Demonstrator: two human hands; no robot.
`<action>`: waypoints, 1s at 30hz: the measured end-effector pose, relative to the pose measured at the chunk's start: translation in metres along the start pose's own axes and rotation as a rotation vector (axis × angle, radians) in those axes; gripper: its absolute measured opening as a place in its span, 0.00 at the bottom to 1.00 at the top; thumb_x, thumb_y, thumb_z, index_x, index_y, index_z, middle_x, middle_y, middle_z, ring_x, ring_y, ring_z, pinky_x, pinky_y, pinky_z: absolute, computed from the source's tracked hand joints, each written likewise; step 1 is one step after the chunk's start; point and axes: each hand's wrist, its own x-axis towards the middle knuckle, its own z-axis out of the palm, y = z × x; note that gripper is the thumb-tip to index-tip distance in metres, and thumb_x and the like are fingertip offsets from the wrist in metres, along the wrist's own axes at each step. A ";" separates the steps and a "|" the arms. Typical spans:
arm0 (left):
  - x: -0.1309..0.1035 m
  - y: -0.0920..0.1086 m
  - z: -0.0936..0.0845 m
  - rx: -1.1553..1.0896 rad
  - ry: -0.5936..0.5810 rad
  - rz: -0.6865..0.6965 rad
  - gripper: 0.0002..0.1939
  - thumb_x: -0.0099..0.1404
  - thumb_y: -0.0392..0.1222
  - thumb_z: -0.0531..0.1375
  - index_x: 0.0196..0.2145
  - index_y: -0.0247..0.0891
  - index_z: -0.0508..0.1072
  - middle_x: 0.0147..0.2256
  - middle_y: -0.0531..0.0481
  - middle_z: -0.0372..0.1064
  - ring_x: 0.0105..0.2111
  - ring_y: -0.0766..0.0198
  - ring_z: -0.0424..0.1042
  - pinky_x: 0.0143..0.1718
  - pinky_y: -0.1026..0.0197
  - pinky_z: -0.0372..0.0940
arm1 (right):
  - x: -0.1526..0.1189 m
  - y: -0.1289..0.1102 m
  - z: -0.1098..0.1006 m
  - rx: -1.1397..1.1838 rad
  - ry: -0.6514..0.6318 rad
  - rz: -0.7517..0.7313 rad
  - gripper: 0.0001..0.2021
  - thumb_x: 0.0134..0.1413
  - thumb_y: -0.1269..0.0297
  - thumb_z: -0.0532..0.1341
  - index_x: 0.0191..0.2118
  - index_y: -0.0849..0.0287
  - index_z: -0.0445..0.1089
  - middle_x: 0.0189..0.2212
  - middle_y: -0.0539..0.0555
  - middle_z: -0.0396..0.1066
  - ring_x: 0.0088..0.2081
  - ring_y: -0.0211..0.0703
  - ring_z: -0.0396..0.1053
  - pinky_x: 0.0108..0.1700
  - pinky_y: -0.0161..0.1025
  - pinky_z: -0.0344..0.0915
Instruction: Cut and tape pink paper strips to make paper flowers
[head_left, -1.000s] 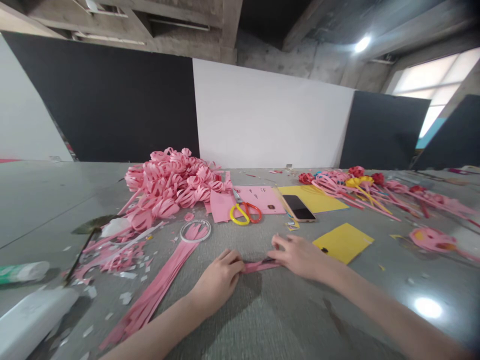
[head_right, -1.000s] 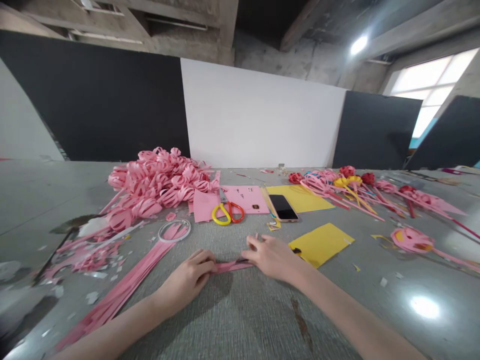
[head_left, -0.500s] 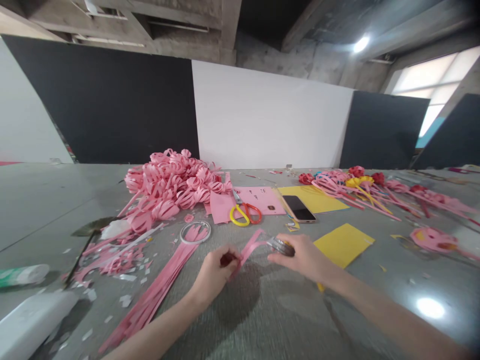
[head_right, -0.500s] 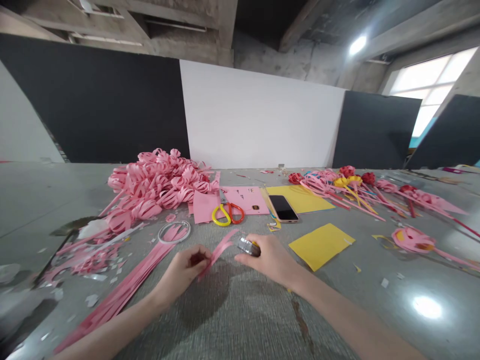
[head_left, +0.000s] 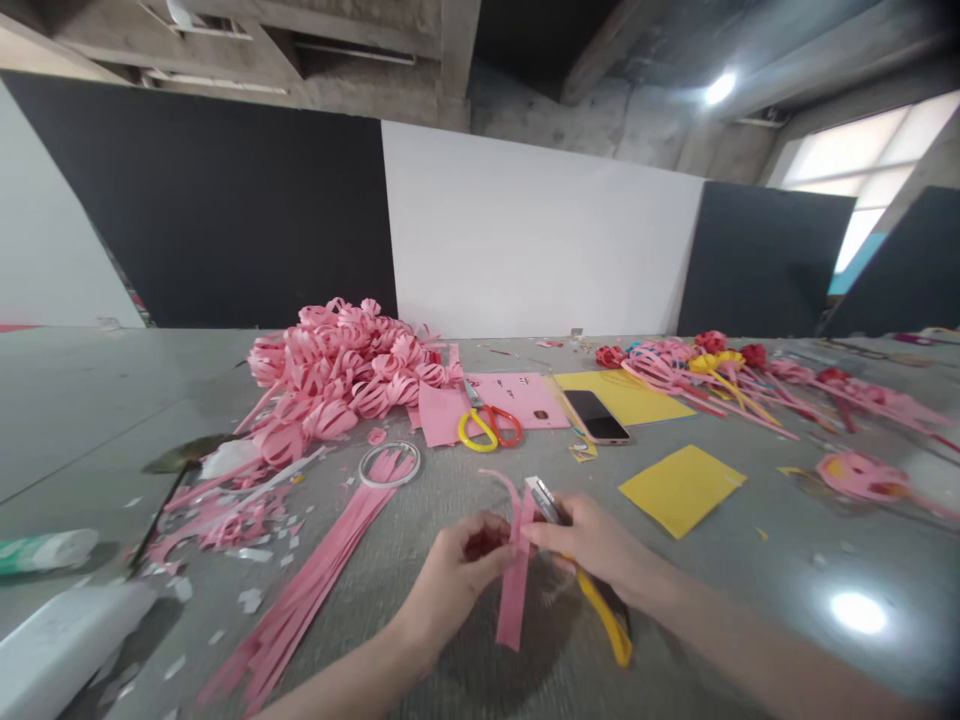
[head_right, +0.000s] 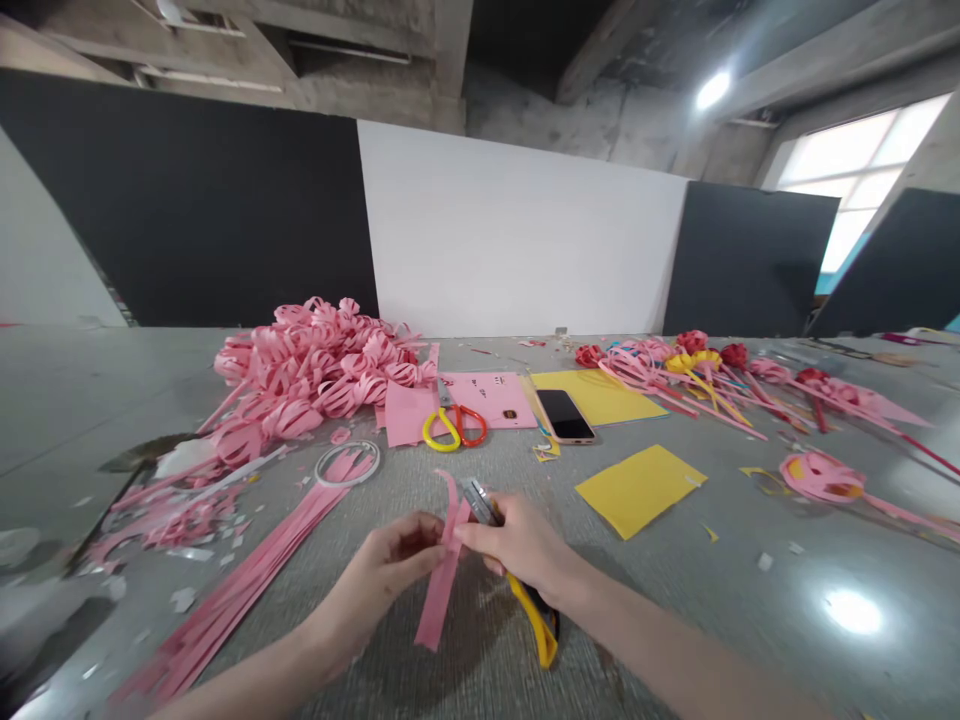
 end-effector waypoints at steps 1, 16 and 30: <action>0.000 0.001 0.000 -0.005 0.009 -0.004 0.05 0.53 0.39 0.57 0.27 0.33 0.69 0.25 0.52 0.65 0.28 0.67 0.62 0.32 0.67 0.54 | 0.000 0.000 0.001 0.004 -0.026 -0.012 0.08 0.47 0.63 0.55 0.23 0.60 0.59 0.10 0.42 0.51 0.13 0.28 0.48 0.16 0.27 0.44; -0.001 0.008 -0.002 -0.219 -0.012 -0.104 0.06 0.50 0.38 0.60 0.28 0.34 0.68 0.27 0.53 0.64 0.28 0.69 0.62 0.30 0.68 0.54 | -0.004 -0.003 0.004 0.143 -0.033 -0.009 0.08 0.46 0.62 0.56 0.24 0.59 0.58 0.12 0.41 0.49 0.14 0.28 0.48 0.16 0.27 0.45; 0.015 -0.007 -0.027 0.630 0.010 0.150 0.11 0.49 0.30 0.50 0.29 0.37 0.68 0.25 0.53 0.68 0.25 0.68 0.65 0.28 0.68 0.57 | 0.016 -0.002 -0.032 -0.435 0.481 -0.198 0.14 0.46 0.52 0.55 0.30 0.59 0.60 0.15 0.44 0.56 0.18 0.35 0.57 0.21 0.32 0.53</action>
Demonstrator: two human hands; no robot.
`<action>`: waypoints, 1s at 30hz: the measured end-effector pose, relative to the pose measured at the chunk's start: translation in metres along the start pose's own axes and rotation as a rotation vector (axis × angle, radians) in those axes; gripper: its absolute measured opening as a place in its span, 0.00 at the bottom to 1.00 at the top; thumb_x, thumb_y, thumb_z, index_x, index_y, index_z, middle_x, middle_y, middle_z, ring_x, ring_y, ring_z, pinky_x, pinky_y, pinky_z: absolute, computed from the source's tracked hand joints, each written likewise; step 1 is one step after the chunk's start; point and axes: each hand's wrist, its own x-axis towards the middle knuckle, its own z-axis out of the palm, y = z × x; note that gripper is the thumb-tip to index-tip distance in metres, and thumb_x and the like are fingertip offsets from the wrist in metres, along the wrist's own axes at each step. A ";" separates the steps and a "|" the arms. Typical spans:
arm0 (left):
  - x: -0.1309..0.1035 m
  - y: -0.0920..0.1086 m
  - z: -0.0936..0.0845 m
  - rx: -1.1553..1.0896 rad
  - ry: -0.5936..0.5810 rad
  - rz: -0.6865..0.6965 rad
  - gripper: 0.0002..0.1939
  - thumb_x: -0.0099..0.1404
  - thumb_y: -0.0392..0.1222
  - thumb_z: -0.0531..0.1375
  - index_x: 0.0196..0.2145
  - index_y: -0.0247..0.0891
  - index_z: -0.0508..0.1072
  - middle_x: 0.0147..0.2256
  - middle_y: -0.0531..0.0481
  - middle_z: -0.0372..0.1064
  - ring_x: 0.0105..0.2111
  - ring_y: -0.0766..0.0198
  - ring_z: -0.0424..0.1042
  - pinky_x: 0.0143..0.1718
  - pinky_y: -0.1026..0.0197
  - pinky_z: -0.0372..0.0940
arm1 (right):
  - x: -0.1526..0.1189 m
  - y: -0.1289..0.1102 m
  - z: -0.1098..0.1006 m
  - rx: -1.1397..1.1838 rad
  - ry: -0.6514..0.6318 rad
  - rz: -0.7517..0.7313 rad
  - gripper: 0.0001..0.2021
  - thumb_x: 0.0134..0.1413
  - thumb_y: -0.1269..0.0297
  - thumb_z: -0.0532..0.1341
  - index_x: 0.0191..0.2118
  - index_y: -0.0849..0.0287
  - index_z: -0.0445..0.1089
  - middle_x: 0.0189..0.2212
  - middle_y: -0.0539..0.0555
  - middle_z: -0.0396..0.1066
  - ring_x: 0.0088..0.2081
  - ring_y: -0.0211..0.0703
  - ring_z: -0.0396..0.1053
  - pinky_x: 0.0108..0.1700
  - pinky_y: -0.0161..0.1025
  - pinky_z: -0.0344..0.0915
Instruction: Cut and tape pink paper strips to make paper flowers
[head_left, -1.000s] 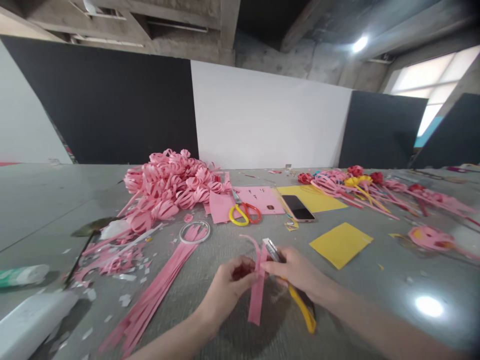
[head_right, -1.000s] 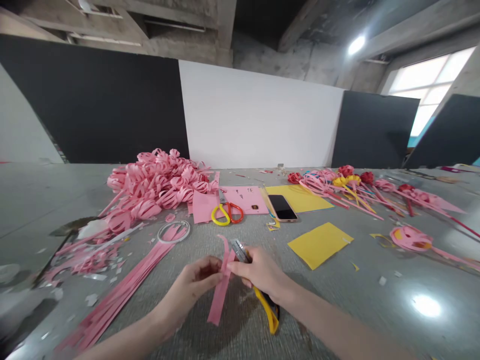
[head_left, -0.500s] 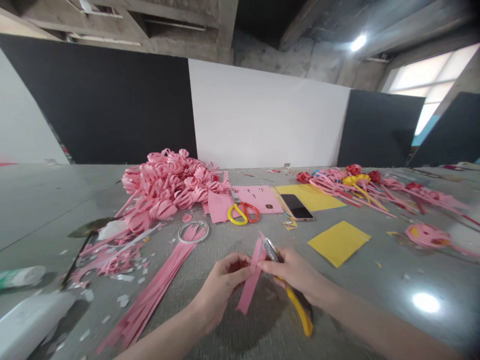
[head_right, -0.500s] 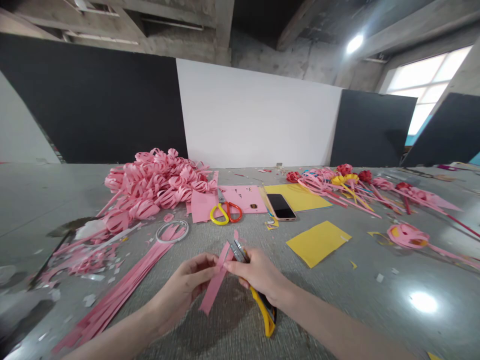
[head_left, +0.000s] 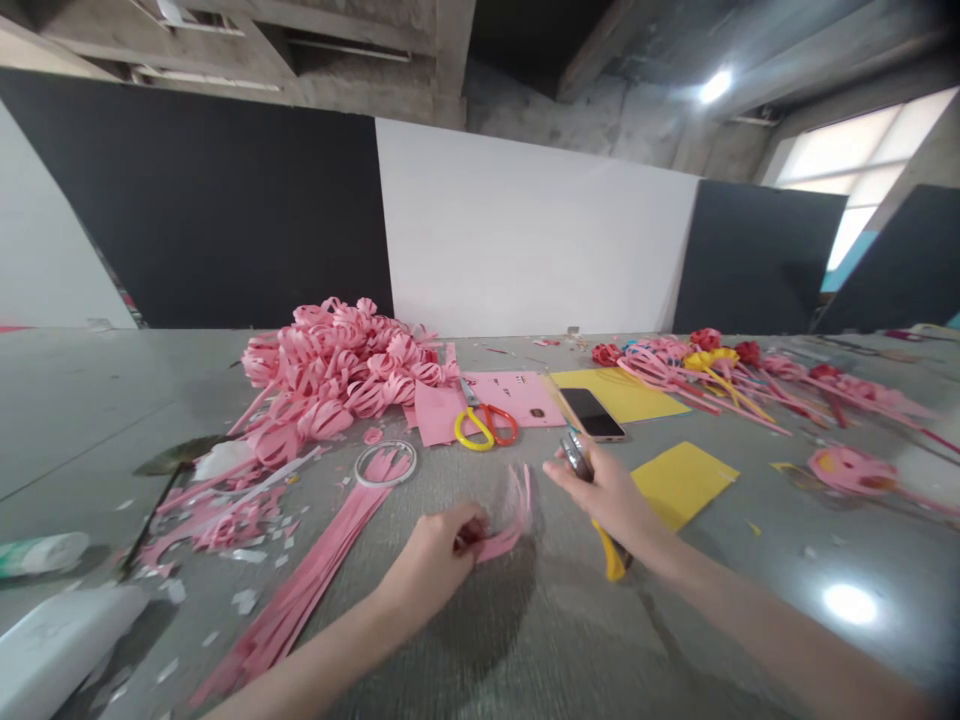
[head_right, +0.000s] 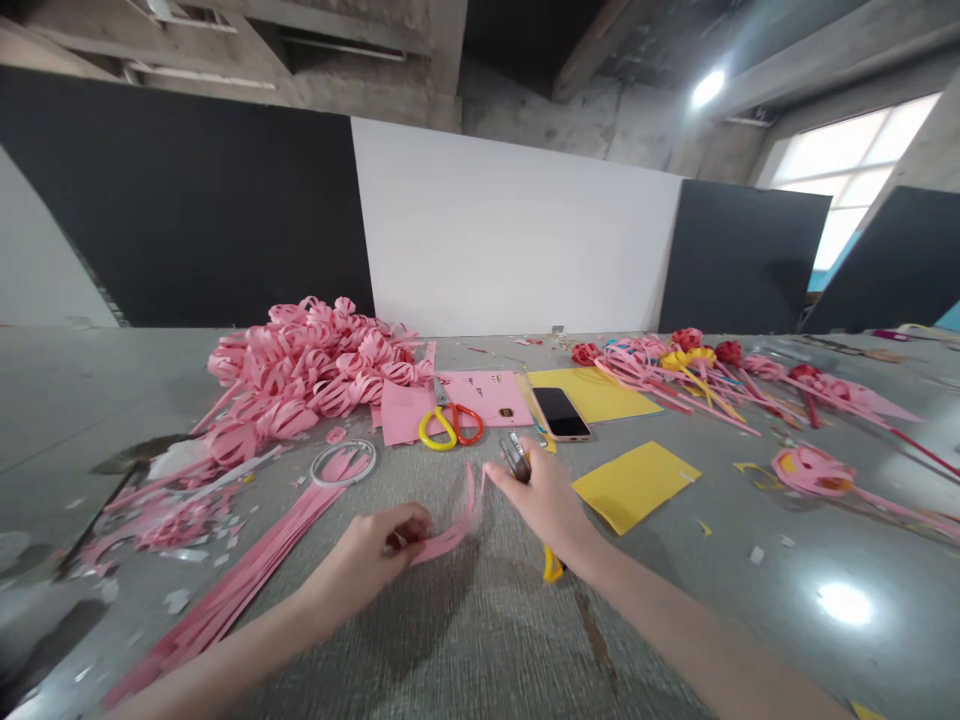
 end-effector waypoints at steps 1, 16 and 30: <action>-0.001 -0.001 0.002 0.024 0.000 0.024 0.13 0.49 0.29 0.50 0.32 0.38 0.68 0.26 0.53 0.68 0.26 0.68 0.66 0.28 0.68 0.58 | -0.001 -0.001 0.000 -0.063 -0.011 -0.050 0.12 0.46 0.54 0.56 0.31 0.59 0.61 0.16 0.45 0.58 0.19 0.35 0.58 0.22 0.32 0.54; -0.003 -0.001 -0.004 0.315 -0.041 0.110 0.13 0.51 0.28 0.49 0.32 0.39 0.67 0.32 0.51 0.67 0.33 0.64 0.66 0.34 0.66 0.58 | -0.014 0.023 0.027 -0.294 -0.266 -0.336 0.21 0.43 0.71 0.58 0.47 0.54 0.62 0.39 0.55 0.70 0.39 0.47 0.68 0.38 0.41 0.63; -0.001 -0.007 -0.005 0.287 -0.054 0.111 0.14 0.50 0.28 0.49 0.26 0.39 0.72 0.27 0.51 0.65 0.28 0.66 0.65 0.30 0.67 0.57 | -0.017 0.002 0.016 -0.396 -0.101 -0.404 0.08 0.52 0.61 0.51 0.36 0.58 0.58 0.30 0.53 0.66 0.26 0.41 0.66 0.25 0.34 0.55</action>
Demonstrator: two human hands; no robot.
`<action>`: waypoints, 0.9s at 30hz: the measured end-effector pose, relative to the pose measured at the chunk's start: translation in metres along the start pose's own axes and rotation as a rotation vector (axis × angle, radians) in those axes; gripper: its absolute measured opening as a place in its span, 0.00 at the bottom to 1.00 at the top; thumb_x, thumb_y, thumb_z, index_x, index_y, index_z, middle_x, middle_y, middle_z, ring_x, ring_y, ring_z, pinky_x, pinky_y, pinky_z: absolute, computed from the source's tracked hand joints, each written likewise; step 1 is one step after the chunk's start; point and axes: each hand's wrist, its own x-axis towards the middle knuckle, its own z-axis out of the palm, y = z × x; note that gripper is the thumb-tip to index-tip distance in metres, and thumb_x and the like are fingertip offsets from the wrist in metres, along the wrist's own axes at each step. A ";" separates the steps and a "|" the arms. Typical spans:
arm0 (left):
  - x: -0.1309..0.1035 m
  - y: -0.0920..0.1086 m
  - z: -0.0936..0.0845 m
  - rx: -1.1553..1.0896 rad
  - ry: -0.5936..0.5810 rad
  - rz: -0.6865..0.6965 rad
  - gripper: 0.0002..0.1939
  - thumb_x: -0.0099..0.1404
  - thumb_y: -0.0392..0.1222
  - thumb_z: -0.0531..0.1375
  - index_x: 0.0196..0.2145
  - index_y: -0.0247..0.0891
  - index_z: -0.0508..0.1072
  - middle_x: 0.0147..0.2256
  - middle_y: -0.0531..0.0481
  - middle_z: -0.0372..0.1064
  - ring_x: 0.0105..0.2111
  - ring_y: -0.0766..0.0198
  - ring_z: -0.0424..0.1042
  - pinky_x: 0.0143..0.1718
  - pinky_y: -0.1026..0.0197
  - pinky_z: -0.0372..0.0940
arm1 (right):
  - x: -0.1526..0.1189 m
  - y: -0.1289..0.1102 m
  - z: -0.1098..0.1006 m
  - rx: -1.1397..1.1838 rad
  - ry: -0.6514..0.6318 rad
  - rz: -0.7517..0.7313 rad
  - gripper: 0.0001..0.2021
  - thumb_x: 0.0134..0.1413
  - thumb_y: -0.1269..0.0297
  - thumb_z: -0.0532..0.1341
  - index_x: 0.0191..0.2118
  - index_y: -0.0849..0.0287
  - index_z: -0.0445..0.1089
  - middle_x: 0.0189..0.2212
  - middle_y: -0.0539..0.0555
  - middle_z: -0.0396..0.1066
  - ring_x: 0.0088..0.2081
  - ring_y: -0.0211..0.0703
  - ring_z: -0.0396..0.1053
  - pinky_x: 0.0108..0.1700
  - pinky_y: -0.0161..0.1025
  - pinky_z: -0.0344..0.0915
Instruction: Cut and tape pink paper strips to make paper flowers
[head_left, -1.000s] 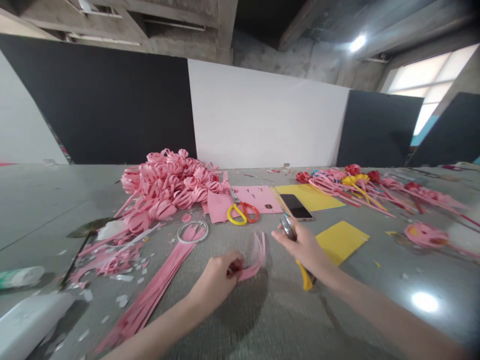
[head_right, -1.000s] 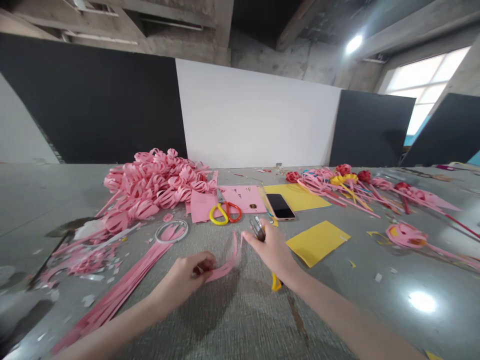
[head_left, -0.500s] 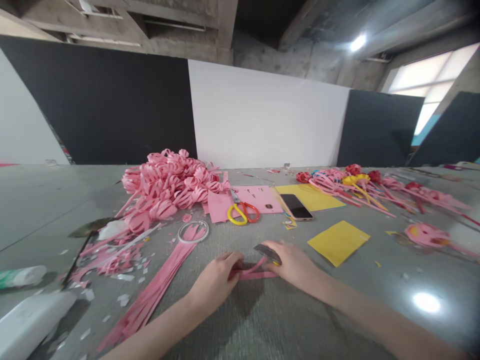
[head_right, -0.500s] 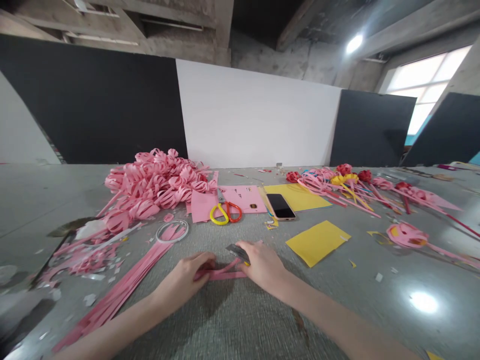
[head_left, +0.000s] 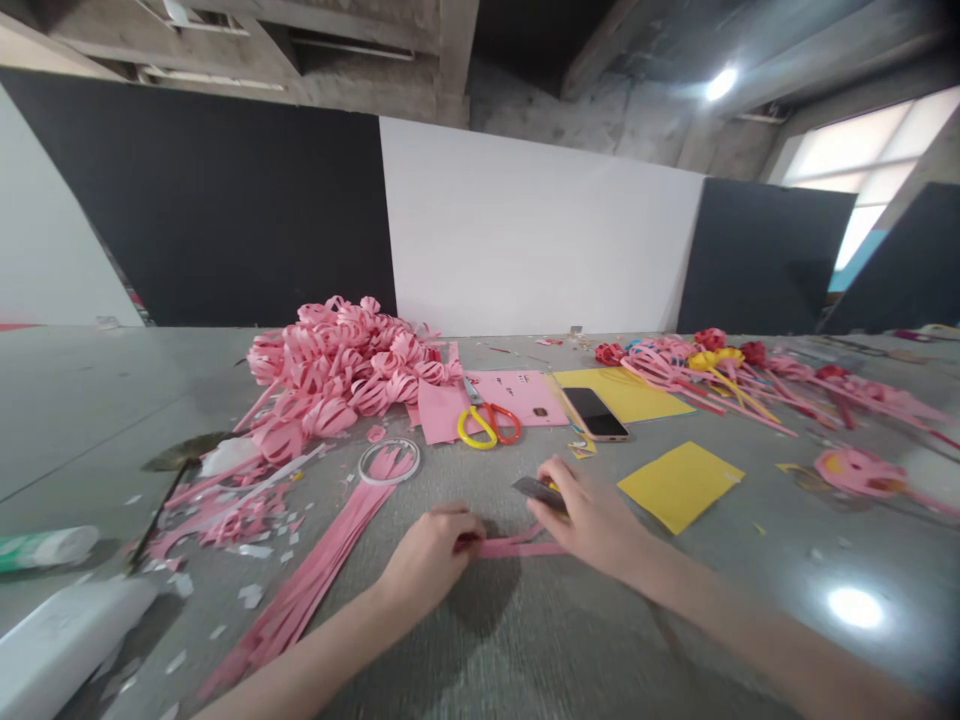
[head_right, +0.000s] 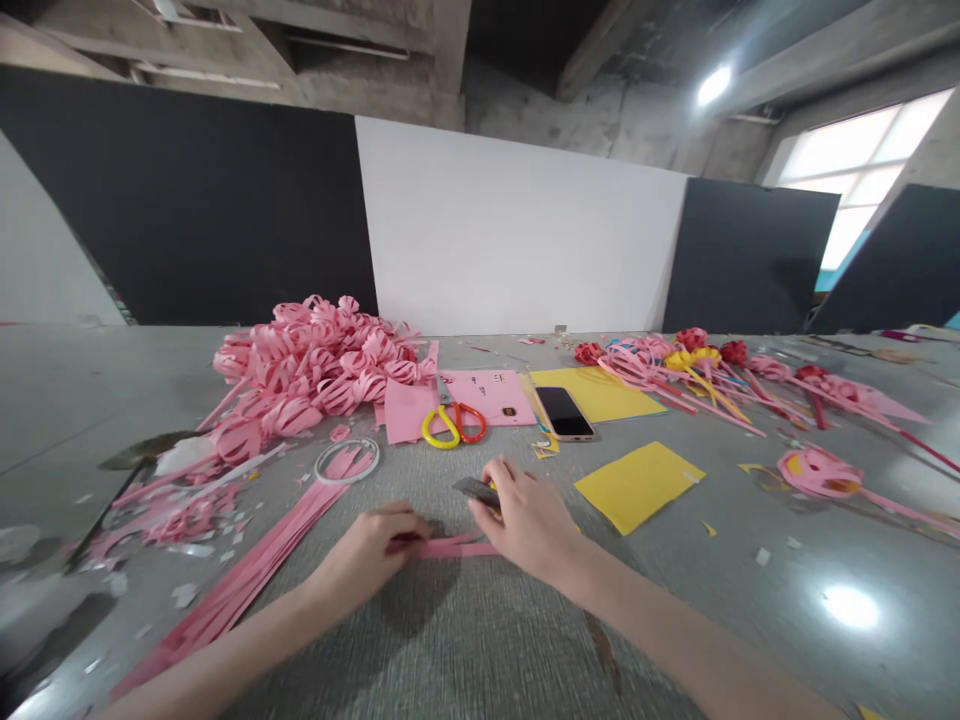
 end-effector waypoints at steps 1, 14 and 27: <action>0.000 0.001 0.002 -0.013 0.008 0.001 0.14 0.51 0.28 0.49 0.27 0.39 0.72 0.28 0.51 0.65 0.29 0.66 0.65 0.31 0.67 0.57 | -0.001 -0.001 0.001 -0.014 -0.013 -0.034 0.07 0.50 0.62 0.53 0.36 0.58 0.58 0.30 0.52 0.65 0.27 0.40 0.66 0.26 0.34 0.55; 0.004 -0.003 -0.008 -0.025 -0.052 0.040 0.11 0.50 0.30 0.50 0.24 0.37 0.71 0.25 0.53 0.64 0.26 0.68 0.63 0.27 0.69 0.54 | -0.005 0.008 0.013 -0.217 -0.138 -0.109 0.15 0.40 0.59 0.64 0.34 0.57 0.59 0.31 0.51 0.64 0.26 0.42 0.66 0.25 0.35 0.54; 0.001 -0.008 -0.002 -0.052 -0.016 0.043 0.08 0.52 0.29 0.51 0.24 0.37 0.69 0.25 0.54 0.63 0.26 0.69 0.62 0.28 0.69 0.55 | 0.002 0.000 0.002 -0.314 -0.073 -0.425 0.07 0.55 0.71 0.48 0.36 0.57 0.60 0.34 0.52 0.62 0.25 0.36 0.58 0.31 0.36 0.51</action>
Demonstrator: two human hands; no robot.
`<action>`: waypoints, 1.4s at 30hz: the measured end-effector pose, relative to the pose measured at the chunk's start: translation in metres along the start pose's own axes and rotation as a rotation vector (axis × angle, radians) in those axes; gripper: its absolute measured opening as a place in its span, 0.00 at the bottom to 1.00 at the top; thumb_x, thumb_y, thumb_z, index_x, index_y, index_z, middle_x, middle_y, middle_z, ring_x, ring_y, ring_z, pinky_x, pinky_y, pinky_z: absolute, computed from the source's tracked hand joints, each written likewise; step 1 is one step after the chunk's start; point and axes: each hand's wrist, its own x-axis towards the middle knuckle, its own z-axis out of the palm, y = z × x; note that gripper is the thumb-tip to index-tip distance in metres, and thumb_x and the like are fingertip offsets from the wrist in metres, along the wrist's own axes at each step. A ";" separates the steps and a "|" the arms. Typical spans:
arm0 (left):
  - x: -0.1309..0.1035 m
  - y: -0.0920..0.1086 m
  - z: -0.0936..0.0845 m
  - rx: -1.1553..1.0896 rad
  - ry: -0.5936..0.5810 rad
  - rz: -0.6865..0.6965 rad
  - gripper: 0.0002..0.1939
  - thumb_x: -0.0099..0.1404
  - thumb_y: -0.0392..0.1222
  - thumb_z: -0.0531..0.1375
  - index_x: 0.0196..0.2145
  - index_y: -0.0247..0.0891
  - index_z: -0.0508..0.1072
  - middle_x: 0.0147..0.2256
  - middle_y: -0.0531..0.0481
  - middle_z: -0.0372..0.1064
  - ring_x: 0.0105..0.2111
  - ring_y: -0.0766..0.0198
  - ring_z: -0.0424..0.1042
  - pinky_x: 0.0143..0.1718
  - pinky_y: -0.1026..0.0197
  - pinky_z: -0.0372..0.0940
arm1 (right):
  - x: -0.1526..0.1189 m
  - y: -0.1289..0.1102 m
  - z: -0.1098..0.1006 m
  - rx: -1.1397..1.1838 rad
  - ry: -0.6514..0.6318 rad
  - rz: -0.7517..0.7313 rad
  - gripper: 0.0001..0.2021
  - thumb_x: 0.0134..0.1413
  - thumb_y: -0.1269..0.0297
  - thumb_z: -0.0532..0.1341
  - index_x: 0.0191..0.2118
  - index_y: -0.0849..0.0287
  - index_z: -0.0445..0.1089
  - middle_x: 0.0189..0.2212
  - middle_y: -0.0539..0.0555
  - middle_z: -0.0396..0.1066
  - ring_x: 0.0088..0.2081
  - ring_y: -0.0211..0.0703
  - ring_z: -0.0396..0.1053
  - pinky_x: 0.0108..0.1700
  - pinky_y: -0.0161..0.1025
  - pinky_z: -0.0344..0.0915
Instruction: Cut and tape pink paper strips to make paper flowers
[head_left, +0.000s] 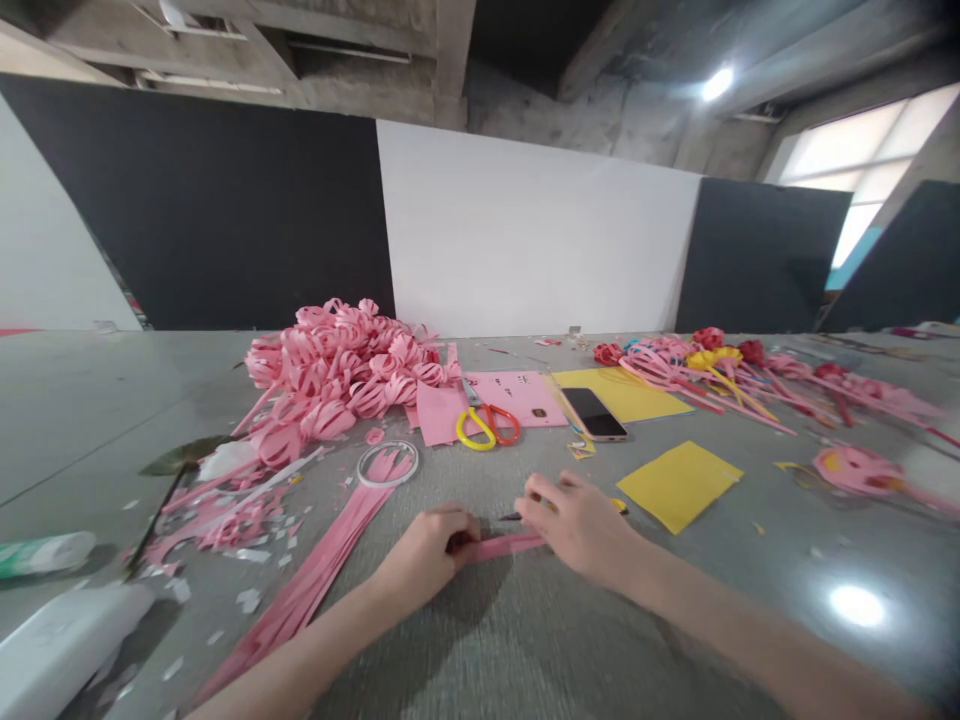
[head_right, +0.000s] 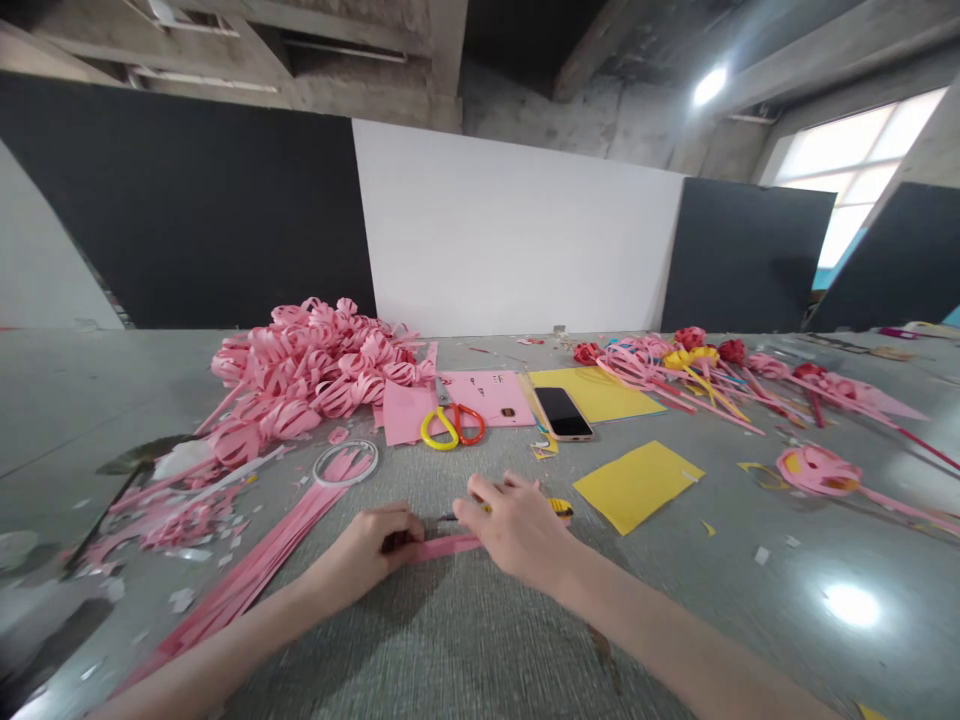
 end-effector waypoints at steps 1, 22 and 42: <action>0.000 0.000 0.001 -0.002 0.006 -0.001 0.08 0.53 0.29 0.52 0.24 0.37 0.69 0.25 0.55 0.63 0.26 0.69 0.63 0.28 0.69 0.55 | 0.000 0.000 0.001 -0.029 -0.003 -0.046 0.08 0.54 0.73 0.49 0.37 0.57 0.61 0.35 0.52 0.62 0.25 0.36 0.58 0.32 0.37 0.51; -0.001 0.001 0.002 0.031 -0.004 0.048 0.10 0.56 0.28 0.50 0.27 0.37 0.69 0.27 0.54 0.62 0.30 0.69 0.63 0.32 0.68 0.57 | -0.004 -0.005 0.016 -0.214 -0.027 -0.177 0.09 0.55 0.69 0.49 0.41 0.57 0.62 0.38 0.53 0.63 0.25 0.36 0.59 0.33 0.39 0.50; -0.001 -0.001 0.004 0.059 -0.005 0.034 0.07 0.57 0.32 0.50 0.26 0.37 0.66 0.28 0.52 0.63 0.31 0.67 0.63 0.32 0.67 0.56 | -0.003 -0.007 0.018 -0.184 -0.017 -0.173 0.10 0.55 0.70 0.50 0.43 0.58 0.61 0.37 0.52 0.62 0.23 0.34 0.58 0.31 0.37 0.50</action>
